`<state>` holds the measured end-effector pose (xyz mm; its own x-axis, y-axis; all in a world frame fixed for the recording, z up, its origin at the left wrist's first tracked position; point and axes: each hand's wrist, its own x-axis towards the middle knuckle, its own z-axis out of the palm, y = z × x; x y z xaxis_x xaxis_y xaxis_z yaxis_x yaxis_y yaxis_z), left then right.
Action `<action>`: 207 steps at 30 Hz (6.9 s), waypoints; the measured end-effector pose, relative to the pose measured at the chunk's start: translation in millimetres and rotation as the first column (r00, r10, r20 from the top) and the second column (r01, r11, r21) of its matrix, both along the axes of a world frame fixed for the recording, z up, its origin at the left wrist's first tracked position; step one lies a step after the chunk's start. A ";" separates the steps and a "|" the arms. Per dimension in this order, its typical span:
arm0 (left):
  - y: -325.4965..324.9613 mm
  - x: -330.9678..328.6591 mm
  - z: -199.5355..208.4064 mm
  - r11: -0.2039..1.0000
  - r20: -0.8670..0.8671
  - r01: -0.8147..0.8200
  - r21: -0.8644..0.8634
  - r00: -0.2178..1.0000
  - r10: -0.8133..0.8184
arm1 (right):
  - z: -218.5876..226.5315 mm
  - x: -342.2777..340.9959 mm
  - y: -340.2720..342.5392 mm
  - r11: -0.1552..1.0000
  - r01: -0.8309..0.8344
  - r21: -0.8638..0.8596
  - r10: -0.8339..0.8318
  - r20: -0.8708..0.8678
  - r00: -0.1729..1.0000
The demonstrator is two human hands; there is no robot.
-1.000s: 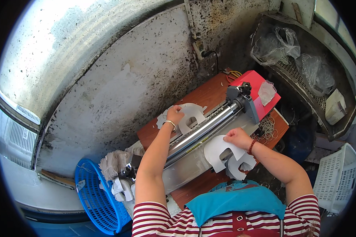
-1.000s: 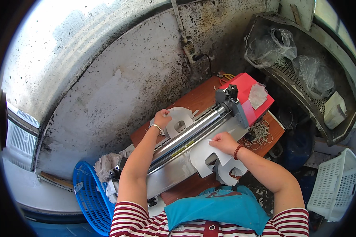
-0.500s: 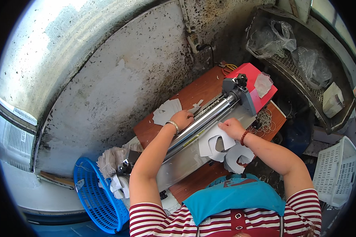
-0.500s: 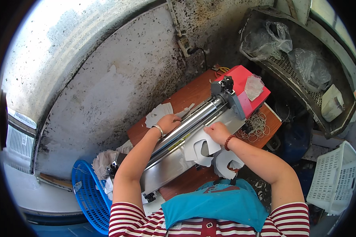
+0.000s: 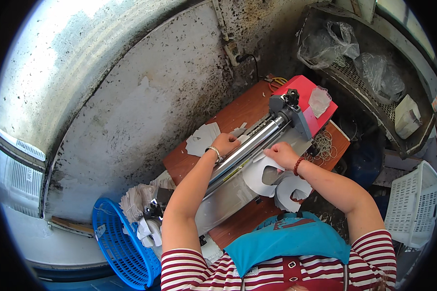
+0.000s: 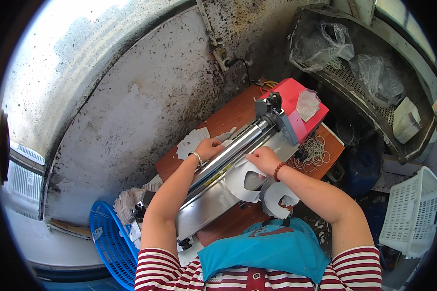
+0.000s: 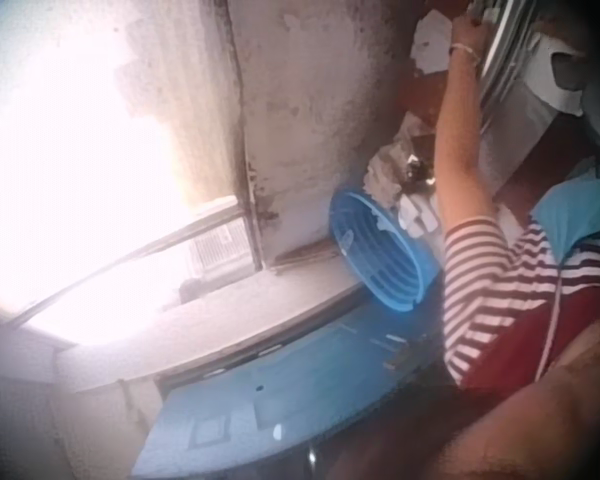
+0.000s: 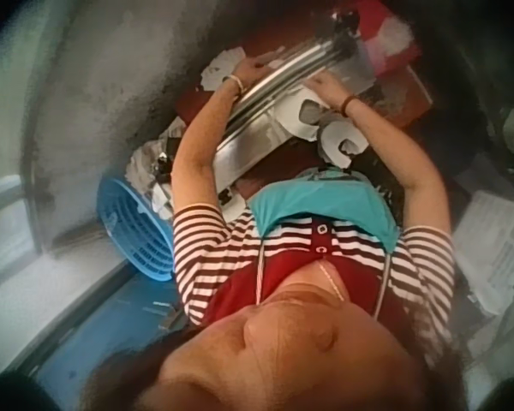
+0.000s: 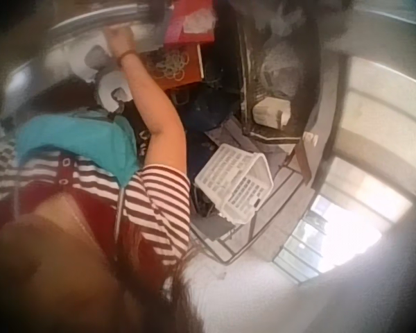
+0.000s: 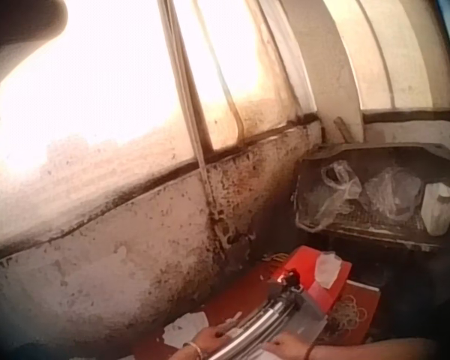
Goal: The person feeds shoe upper components through a roller-based gluing machine to apply adhesive.
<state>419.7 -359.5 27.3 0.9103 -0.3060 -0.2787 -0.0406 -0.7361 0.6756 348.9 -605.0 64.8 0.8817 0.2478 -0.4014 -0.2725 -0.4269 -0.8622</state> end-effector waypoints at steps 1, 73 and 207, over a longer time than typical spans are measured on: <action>1.7 0.6 -0.9 0.998 -0.005 -0.068 0.004 0.998 0.068 | -0.4 -2.6 -2.4 1.000 -0.002 -0.001 0.002 0.000 1.000; 89.2 -0.5 -0.6 0.974 0.211 -0.203 -0.102 0.952 0.221 | -128.6 -87.5 -83.0 0.691 0.000 -0.723 0.320 0.306 0.897; 26.1 -30.0 97.6 0.546 -0.292 -0.527 -0.651 0.838 0.461 | -80.5 -81.3 -89.5 0.959 -0.186 0.214 0.190 0.001 0.982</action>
<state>389.6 -333.4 124.9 0.9634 0.0576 -0.2619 0.2591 0.0520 0.9644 267.6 -694.6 -15.8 0.8034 0.4899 -0.3385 -0.2226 -0.2801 -0.9338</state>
